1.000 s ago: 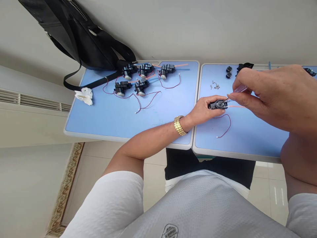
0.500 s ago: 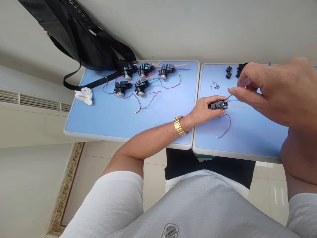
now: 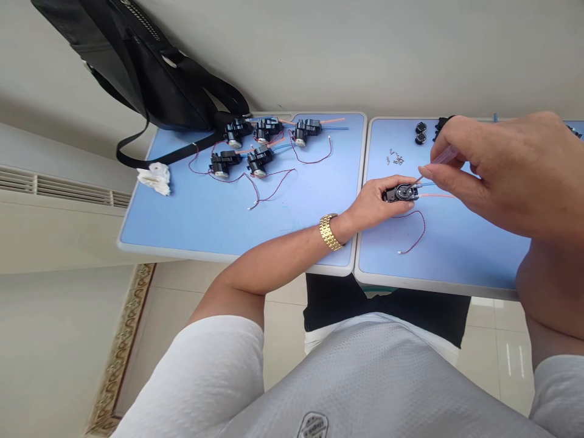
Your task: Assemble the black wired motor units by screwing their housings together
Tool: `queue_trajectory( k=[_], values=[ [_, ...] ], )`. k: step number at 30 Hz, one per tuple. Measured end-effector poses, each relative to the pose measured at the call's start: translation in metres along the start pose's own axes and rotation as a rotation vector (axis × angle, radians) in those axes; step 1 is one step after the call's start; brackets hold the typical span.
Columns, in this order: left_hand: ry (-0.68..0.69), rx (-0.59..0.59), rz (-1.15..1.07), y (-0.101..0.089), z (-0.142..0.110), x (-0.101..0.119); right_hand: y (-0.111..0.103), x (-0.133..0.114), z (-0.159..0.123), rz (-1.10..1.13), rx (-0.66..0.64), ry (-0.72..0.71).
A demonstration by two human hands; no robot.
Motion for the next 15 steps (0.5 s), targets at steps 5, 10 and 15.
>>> queue_trajectory(
  k=[5, 10, 15],
  values=[
    [0.016, 0.000, 0.015, -0.001, 0.000, 0.001, -0.004, -0.006, -0.001, -0.098, -0.130, 0.033],
    [0.031, 0.001, 0.008, -0.001, 0.000, 0.000, -0.001, -0.002, -0.002, -0.075, -0.048, 0.029],
    [0.031, 0.000, 0.002, 0.000, 0.000, -0.002, 0.005, 0.007, 0.001, -0.052, 0.069, 0.061]
  ],
)
Point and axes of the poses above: each hand's wrist, its own z-axis towards the middle knuckle, its own y-axis out of the palm, x = y × z, the point moved 2 cm from there along z, towards the middle knuckle, and after that the axes turned 4 degrees about y, right-handed, at the moved point
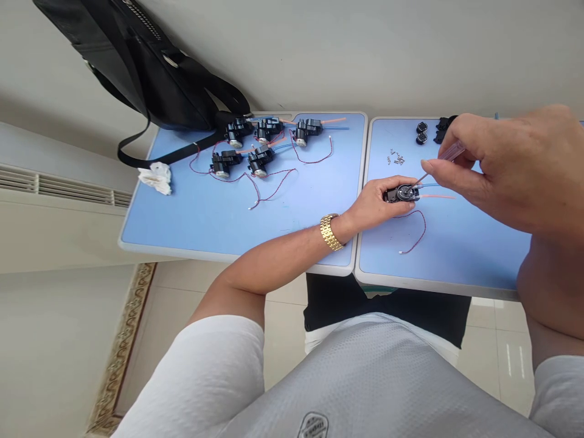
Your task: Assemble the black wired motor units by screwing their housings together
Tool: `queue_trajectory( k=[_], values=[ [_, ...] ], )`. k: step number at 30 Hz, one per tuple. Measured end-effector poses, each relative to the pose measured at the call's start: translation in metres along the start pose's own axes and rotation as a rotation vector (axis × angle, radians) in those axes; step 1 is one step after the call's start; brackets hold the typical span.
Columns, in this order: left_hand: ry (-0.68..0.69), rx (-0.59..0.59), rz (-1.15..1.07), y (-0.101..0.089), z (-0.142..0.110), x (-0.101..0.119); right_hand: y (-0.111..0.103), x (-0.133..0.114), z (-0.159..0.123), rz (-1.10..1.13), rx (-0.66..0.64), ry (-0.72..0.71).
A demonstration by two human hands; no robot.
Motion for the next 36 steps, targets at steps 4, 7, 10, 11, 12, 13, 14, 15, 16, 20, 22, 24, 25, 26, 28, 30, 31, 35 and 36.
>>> queue_trajectory(
  k=[4, 7, 10, 11, 12, 13, 14, 15, 16, 20, 22, 24, 25, 26, 28, 30, 31, 35, 36],
  values=[
    [0.000, 0.002, 0.010, -0.001, 0.000, -0.001, 0.000, 0.001, 0.001, 0.032, 0.008, 0.010],
    [0.010, 0.018, 0.020, -0.002, 0.000, -0.001, -0.008, 0.001, -0.002, 0.086, 0.041, 0.002],
    [0.025, 0.017, 0.029, -0.002, -0.001, 0.000, -0.018, 0.002, -0.006, 0.209, 0.121, 0.031],
    [0.028, 0.015, 0.033, -0.002, -0.001, 0.000, -0.020, 0.003, -0.007, 0.239, 0.134, 0.041],
    [0.034, 0.014, 0.039, -0.002, -0.001, 0.001, -0.021, 0.003, -0.008, 0.251, 0.139, 0.043],
    [0.043, 0.013, 0.048, -0.002, -0.002, 0.001, -0.020, 0.004, -0.008, 0.243, 0.142, 0.037],
    [0.055, 0.012, 0.060, -0.002, -0.002, 0.002, -0.020, 0.004, -0.008, 0.219, 0.139, 0.027],
    [0.069, 0.011, 0.074, -0.002, -0.002, 0.002, -0.018, 0.004, -0.008, 0.191, 0.131, 0.015],
    [0.082, 0.010, 0.087, -0.002, -0.002, 0.002, -0.016, 0.004, -0.007, 0.171, 0.121, 0.002],
    [0.113, 0.010, 0.111, -0.002, -0.003, 0.002, -0.008, 0.001, -0.004, 0.187, 0.066, -0.053],
    [0.132, 0.009, 0.121, -0.002, -0.003, 0.002, -0.005, -0.002, -0.002, 0.192, 0.015, -0.054],
    [0.166, 0.007, 0.127, -0.001, -0.003, 0.003, -0.004, -0.003, 0.000, 0.171, -0.039, -0.018],
    [0.188, 0.007, 0.126, 0.000, -0.003, 0.003, -0.004, -0.003, 0.001, 0.154, -0.050, 0.007],
    [0.216, 0.008, 0.122, 0.000, -0.003, 0.003, -0.004, -0.004, 0.002, 0.140, -0.054, 0.027],
    [0.281, 0.017, 0.113, 0.001, -0.003, 0.003, -0.003, -0.004, 0.002, 0.126, -0.048, 0.031],
    [0.340, 0.038, 0.114, 0.002, -0.002, 0.001, 0.001, -0.005, 0.002, 0.129, -0.051, -0.011],
    [0.360, 0.050, 0.119, 0.002, -0.002, 0.000, 0.005, -0.005, 0.002, 0.135, -0.059, -0.037],
    [0.376, 0.060, 0.129, 0.002, -0.001, -0.004, 0.023, -0.002, 0.000, 0.153, -0.104, -0.021],
    [0.368, 0.059, 0.127, 0.003, -0.001, -0.004, 0.029, -0.001, -0.001, 0.164, -0.121, 0.003]
  ],
)
Point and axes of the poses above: each hand's wrist, its own z-axis towards the middle knuckle, its own y-axis out of the palm, x = y × z, the point moved 2 cm from there along z, towards the middle knuckle, and after that the axes turned 4 degrees about y, right-handed, at the moved point
